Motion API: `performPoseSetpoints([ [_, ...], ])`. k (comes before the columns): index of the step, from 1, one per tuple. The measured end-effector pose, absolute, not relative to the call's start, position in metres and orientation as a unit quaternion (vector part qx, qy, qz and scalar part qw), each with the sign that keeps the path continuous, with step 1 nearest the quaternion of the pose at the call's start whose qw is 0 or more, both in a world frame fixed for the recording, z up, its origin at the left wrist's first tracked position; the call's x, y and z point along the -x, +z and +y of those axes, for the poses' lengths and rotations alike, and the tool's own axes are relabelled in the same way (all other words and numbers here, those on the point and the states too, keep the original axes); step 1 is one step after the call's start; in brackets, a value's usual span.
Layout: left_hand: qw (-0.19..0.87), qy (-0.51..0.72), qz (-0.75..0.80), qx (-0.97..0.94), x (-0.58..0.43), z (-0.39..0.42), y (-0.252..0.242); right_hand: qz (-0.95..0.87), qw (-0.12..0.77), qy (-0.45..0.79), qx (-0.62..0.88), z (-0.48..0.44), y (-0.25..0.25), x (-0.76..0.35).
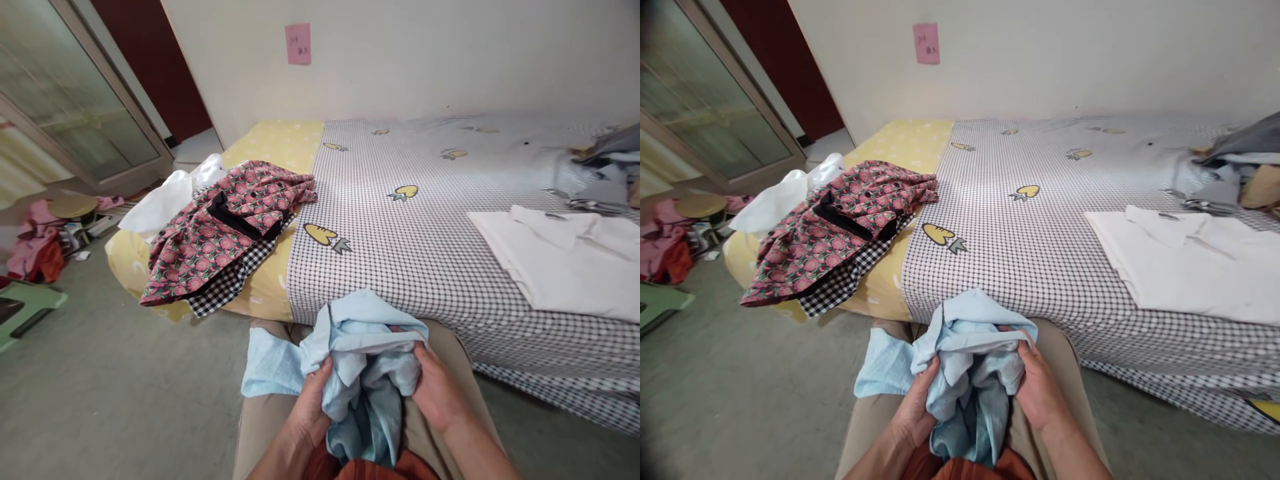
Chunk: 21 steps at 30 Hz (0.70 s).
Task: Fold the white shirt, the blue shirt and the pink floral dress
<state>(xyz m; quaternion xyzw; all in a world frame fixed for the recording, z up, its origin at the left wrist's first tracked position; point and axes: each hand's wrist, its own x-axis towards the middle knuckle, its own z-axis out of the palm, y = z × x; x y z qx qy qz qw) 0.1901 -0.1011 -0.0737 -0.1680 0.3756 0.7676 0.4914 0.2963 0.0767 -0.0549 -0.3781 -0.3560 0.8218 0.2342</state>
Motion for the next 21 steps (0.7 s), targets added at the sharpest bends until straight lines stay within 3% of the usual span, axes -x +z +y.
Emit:
performPoseSetpoints([
  [10, 0.535, 0.749, 0.351, 0.174, -0.187, -0.102, -0.064, -0.324, 0.190, 0.859, 0.350, 0.089, -0.057, -0.302],
  [21, 0.510, 0.749, 0.388, 0.168, -0.187, -0.101, -0.064, -0.291, 0.185, 0.860, 0.376, 0.081, -0.054, -0.296],
])
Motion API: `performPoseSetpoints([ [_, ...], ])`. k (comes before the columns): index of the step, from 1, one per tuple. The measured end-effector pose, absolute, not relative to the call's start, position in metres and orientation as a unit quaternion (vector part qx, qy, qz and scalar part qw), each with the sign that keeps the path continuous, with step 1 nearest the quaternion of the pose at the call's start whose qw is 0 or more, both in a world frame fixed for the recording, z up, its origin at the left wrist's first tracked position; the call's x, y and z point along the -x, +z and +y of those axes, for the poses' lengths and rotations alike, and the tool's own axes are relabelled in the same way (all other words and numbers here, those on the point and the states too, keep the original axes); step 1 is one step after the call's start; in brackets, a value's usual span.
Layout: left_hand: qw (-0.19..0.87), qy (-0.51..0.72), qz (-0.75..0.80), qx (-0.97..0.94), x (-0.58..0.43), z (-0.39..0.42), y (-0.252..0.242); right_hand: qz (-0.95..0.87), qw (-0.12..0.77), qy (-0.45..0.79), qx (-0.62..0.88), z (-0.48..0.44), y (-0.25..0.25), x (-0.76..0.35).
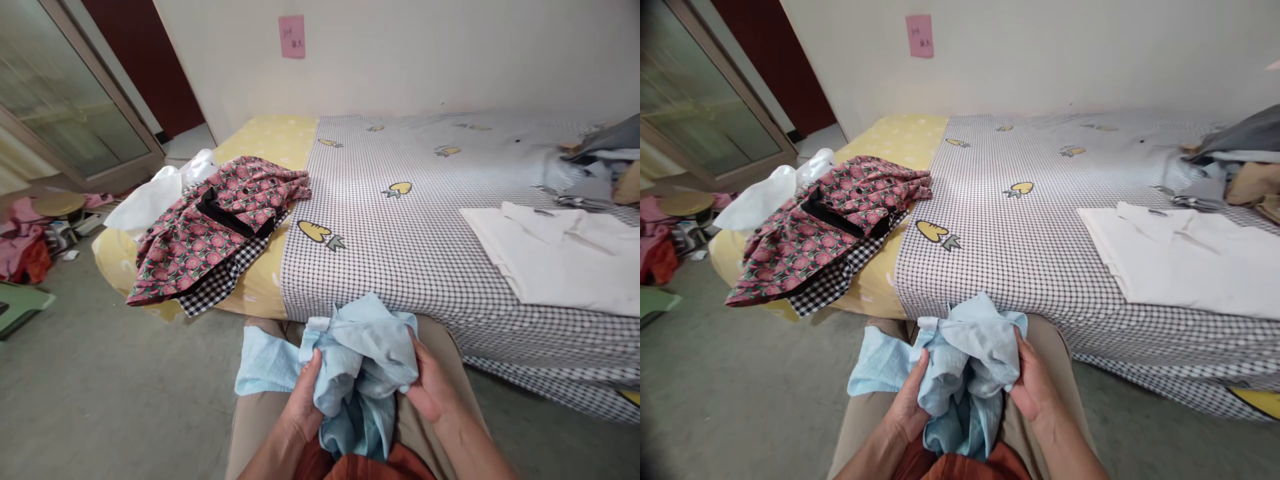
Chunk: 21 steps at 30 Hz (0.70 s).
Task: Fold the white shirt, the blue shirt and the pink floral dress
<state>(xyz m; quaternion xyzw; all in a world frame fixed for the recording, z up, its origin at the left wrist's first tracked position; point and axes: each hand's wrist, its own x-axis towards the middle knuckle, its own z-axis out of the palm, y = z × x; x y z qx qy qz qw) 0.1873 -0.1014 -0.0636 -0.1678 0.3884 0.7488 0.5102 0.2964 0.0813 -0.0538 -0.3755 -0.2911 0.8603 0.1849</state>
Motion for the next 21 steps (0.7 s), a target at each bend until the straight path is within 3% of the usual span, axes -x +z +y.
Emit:
performPoseSetpoints([
  [21, 0.513, 0.748, 0.396, 0.143, -0.188, -0.100, -0.075, -0.235, 0.127, 0.874, 0.406, 0.074, -0.036, -0.291],
])
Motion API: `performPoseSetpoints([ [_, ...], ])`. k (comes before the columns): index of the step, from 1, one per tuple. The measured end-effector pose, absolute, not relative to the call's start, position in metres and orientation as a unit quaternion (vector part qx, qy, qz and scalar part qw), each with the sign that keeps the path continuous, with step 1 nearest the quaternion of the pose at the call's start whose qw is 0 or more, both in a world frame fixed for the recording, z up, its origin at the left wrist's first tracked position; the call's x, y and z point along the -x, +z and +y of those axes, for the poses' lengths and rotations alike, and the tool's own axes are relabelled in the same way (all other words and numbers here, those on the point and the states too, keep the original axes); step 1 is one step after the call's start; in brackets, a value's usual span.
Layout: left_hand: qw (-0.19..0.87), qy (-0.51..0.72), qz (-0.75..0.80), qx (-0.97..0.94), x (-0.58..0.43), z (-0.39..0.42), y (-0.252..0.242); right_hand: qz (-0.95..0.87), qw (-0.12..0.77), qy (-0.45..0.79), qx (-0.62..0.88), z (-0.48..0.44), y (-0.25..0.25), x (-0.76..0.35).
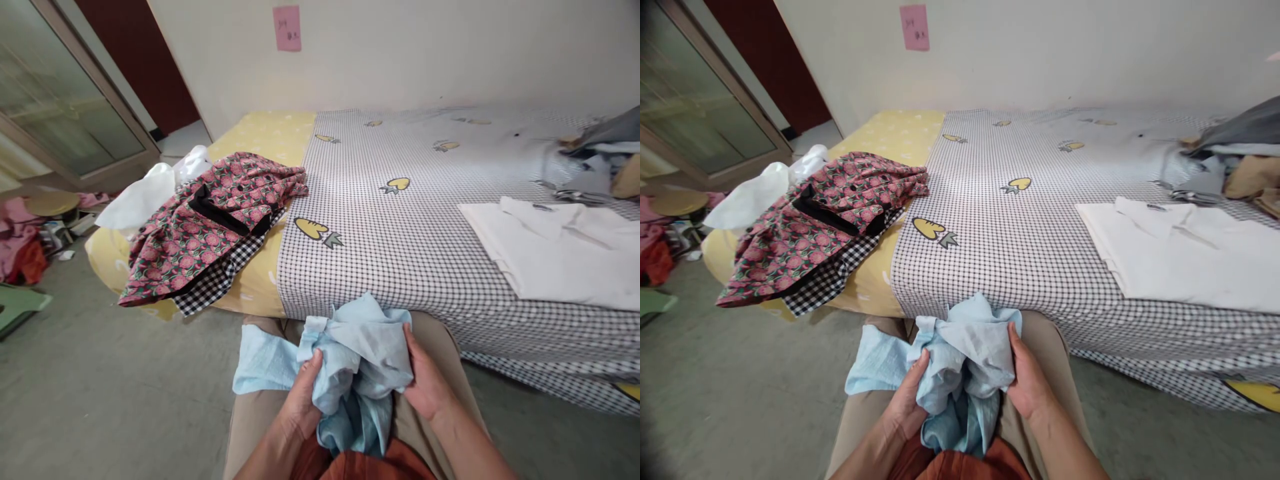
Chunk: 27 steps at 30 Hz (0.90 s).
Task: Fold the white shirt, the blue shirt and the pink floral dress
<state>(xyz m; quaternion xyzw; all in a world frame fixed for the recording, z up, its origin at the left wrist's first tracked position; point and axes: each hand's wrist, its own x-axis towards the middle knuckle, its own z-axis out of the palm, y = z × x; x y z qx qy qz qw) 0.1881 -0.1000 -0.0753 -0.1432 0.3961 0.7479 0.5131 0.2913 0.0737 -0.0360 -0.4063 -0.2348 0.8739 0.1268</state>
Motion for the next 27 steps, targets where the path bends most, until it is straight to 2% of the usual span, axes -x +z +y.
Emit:
performPoseSetpoints([
  [7, 0.506, 0.758, 0.394, 0.116, -0.189, -0.100, -0.076, -0.298, 0.144, 0.866, 0.374, 0.070, -0.035, -0.294],
  [16, 0.510, 0.756, 0.394, 0.116, -0.188, -0.099, -0.077, -0.360, 0.120, 0.857, 0.349, 0.070, -0.039, -0.297],
  [27, 0.524, 0.761, 0.371, 0.094, -0.190, -0.097, -0.071, -0.537, 0.018, 0.798, 0.273, 0.060, -0.028, -0.298],
])
